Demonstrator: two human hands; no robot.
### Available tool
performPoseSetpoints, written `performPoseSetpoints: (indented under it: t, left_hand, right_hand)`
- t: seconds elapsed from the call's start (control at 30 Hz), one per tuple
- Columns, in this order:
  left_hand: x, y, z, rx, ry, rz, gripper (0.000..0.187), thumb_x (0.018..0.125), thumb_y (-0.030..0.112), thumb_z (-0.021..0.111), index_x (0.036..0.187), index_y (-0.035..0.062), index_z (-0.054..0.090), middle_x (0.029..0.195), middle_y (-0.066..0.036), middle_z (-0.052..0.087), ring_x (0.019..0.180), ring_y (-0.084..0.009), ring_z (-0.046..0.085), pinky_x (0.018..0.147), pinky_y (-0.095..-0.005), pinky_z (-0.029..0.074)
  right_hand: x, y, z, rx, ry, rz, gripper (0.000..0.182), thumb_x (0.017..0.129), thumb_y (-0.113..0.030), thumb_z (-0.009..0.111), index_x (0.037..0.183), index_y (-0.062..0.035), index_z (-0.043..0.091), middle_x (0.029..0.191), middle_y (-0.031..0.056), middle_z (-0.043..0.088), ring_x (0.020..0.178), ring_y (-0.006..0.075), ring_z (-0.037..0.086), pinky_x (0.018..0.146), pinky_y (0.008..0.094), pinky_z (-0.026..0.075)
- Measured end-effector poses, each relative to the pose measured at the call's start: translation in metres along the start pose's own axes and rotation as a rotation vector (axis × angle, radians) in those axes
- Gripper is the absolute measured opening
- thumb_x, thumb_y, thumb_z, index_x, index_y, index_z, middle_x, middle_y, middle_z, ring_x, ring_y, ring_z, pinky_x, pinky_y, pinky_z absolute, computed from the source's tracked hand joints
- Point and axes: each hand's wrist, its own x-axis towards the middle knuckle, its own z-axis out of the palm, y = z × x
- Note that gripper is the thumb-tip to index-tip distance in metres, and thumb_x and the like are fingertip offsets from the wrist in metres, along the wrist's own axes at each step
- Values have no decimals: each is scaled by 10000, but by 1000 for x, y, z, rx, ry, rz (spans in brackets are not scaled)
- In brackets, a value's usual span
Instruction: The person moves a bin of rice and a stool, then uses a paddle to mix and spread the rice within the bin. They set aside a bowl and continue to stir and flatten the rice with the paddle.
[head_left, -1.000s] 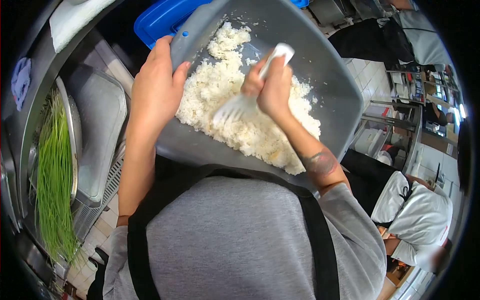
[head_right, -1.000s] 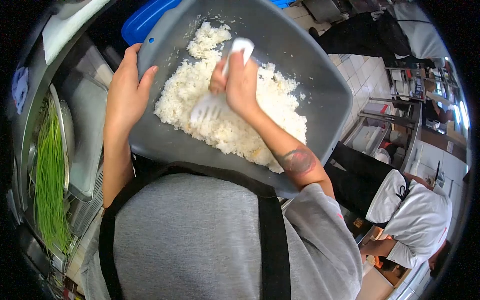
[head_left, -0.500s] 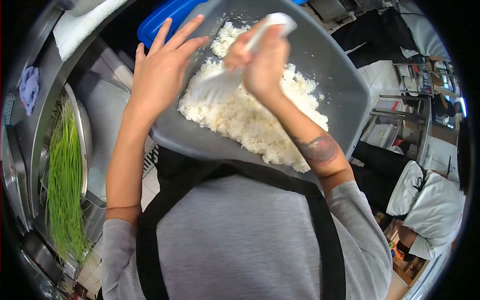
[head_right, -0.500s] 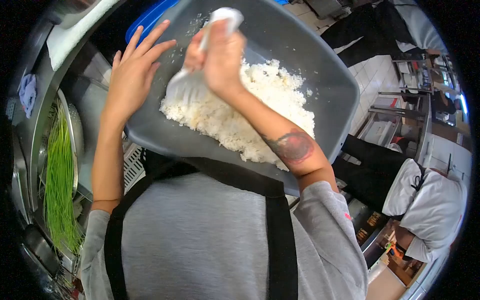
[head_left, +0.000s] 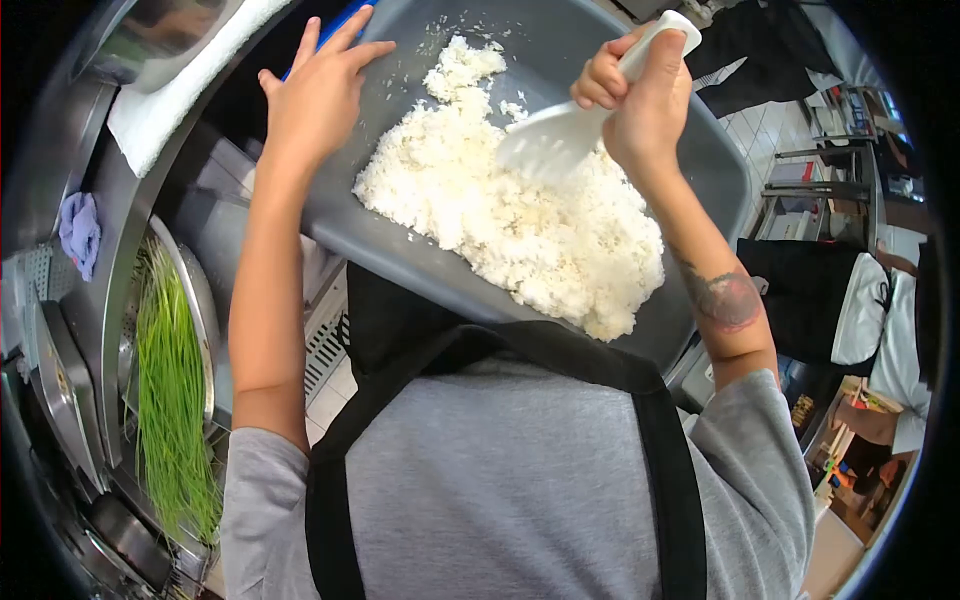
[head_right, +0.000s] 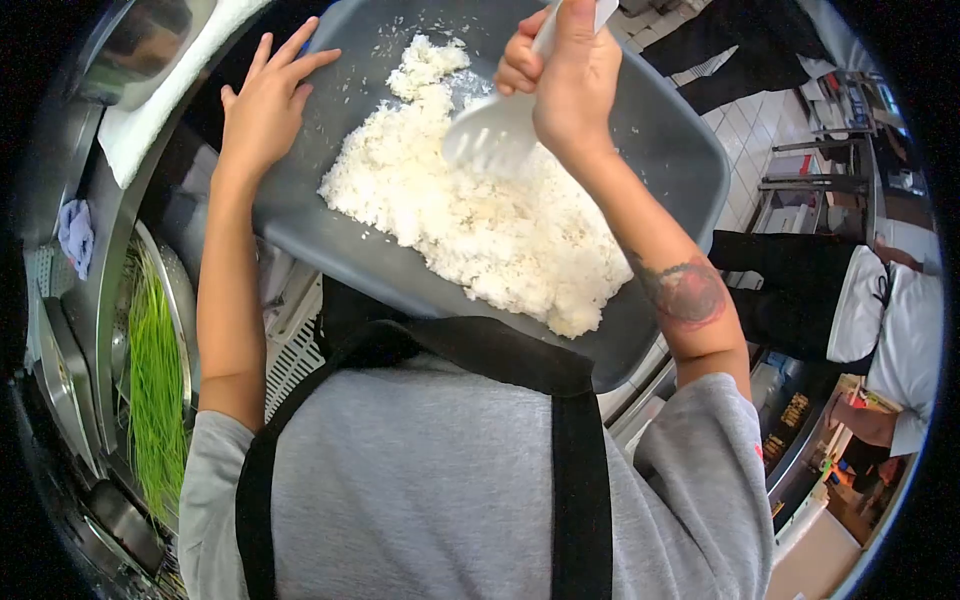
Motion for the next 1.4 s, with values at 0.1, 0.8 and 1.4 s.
performPoseSetpoints:
  t: [0.1, 0.8, 1.4]
  left_hand:
    - [19, 25, -17, 274, -67, -27, 398, 783, -18, 485, 1090, 187, 634, 1389, 13, 402, 1309, -278, 325, 863, -754, 250]
    - [55, 25, 11, -574, 441, 185, 65, 696, 18, 583, 731, -8, 535, 757, -164, 520, 758, -335, 522, 678, -387, 429]
    - [50, 15, 1, -682, 323, 144, 60, 702, 43, 555, 707, -17, 547, 759, -166, 528, 746, -323, 529, 664, -375, 430]
  right_hand:
    - [-16, 28, 30, 159, 44, -20, 519, 927, -510, 383, 805, -8, 437, 497, 33, 427, 403, 119, 429, 395, 285, 399]
    - [-70, 78, 62, 249, -149, 161, 397, 953, -377, 426, 774, -23, 450, 527, 30, 425, 452, 96, 403, 425, 250, 360]
    - [-39, 32, -46, 13, 417, 81, 526, 926, -538, 349, 780, -33, 380, 517, 18, 329, 417, 116, 318, 427, 306, 338]
